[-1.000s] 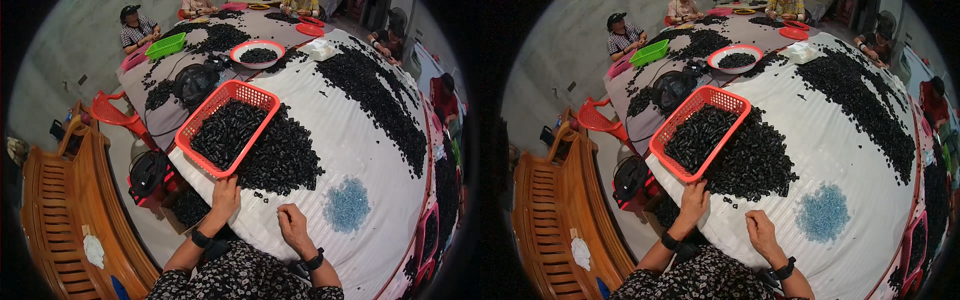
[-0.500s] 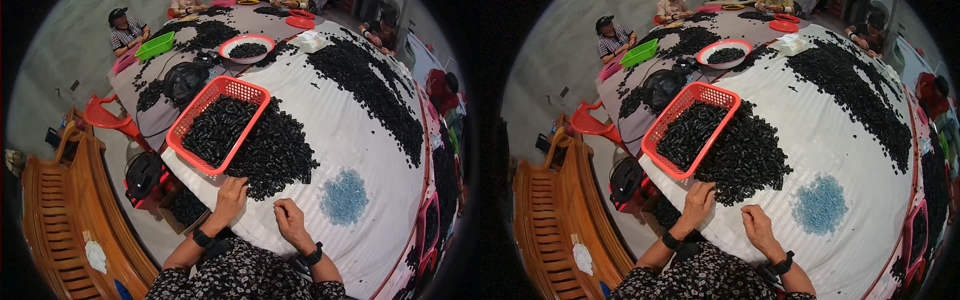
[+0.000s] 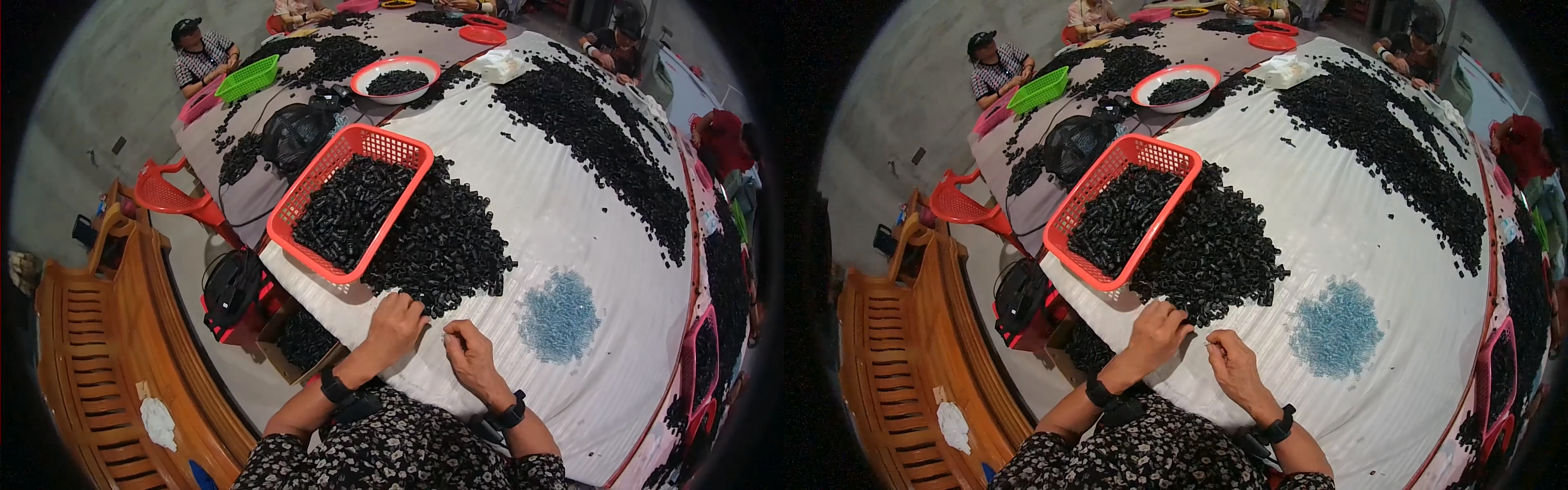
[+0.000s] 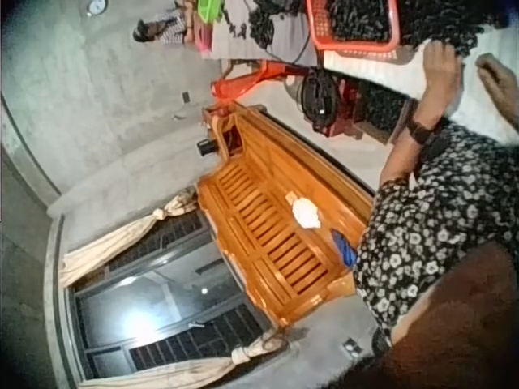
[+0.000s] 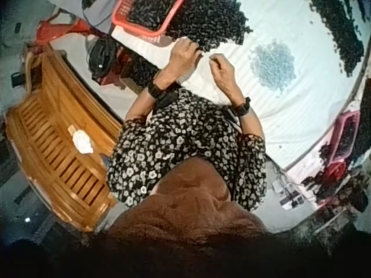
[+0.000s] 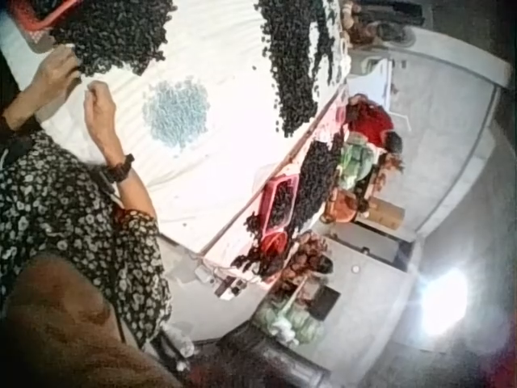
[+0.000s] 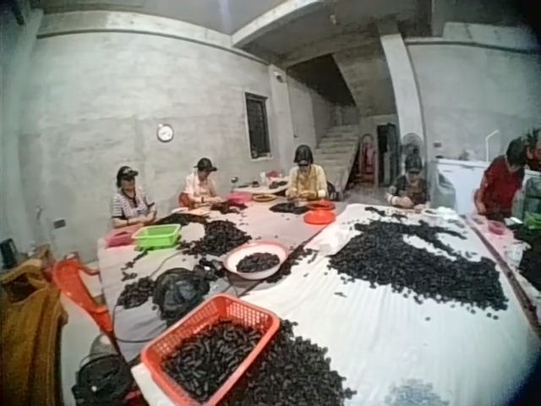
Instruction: The person is sorting and inspecting small black plastic components at a large table.
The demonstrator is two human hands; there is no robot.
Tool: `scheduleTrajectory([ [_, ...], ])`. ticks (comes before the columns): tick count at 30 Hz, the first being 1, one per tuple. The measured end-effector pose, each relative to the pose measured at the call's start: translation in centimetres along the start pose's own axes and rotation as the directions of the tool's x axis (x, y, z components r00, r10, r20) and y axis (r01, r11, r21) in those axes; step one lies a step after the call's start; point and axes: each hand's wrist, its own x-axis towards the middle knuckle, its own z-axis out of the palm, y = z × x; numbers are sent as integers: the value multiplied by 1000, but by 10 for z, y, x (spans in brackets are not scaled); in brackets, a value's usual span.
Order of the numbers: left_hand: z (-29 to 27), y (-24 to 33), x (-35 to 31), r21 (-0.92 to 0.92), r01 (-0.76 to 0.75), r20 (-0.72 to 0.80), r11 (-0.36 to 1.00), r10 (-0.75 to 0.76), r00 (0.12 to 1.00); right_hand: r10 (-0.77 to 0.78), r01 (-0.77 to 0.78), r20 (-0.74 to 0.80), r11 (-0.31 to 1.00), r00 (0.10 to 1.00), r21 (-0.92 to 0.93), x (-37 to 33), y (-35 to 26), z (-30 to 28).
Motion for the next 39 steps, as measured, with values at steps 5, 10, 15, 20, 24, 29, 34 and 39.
scheduleTrajectory([
  [5,11,-1,2,113,34,43,993,-40,998,-11,11,-4,1000,1000,-4,0,-1,-1],
  [10,7,-10,0,-43,21,0,999,-22,1000,-8,9,-9,997,1000,70,-2,5,0],
  [15,13,-2,4,-28,16,8,999,-16,1000,92,-91,-6,991,996,102,0,5,-1],
  [20,18,0,2,101,9,59,995,-15,998,-16,19,-35,997,999,80,0,16,4],
  [24,18,-2,6,108,-10,63,994,4,998,61,-58,-28,991,998,124,-2,13,4],
  [29,20,-7,6,2,-48,25,999,48,999,114,-99,-54,970,992,222,-4,15,6],
  [34,14,-2,8,-5,-56,6,998,56,998,114,-100,-47,965,992,242,-3,16,3],
  [39,19,-2,7,220,-46,59,974,34,998,110,-100,-29,965,993,243,-3,12,3],
])
